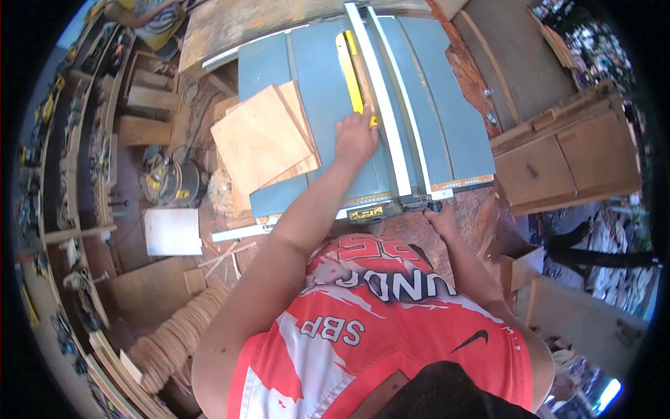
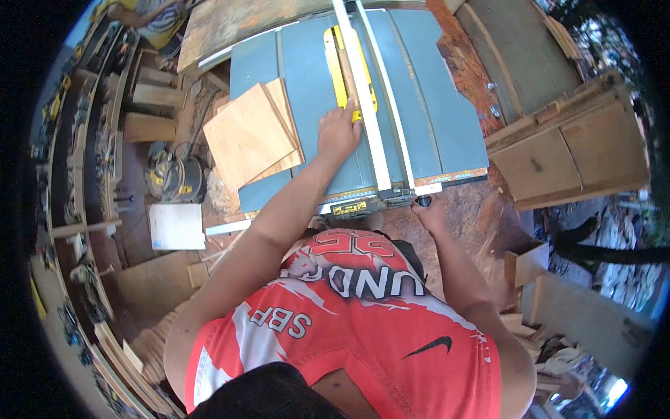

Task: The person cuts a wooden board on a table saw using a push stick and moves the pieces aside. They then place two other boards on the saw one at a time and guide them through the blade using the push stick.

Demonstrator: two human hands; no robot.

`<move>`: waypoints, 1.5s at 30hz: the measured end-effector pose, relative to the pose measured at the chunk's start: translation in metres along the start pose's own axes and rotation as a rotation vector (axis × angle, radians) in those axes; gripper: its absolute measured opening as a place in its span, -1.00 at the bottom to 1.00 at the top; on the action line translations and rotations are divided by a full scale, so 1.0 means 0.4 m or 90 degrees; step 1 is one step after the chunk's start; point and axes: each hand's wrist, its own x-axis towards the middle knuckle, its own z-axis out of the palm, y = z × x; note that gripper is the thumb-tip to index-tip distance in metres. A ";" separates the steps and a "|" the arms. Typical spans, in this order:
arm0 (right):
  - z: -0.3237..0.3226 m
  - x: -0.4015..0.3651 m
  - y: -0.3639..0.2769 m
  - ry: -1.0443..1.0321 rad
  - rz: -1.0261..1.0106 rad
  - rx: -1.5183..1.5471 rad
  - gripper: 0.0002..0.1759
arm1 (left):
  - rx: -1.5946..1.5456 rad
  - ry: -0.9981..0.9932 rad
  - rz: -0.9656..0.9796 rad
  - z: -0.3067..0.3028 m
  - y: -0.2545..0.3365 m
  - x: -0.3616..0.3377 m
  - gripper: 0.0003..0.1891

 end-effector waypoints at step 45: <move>0.037 0.038 0.079 -0.021 0.024 0.030 -0.38 | 0.072 -0.009 0.040 -0.018 0.003 0.049 -0.39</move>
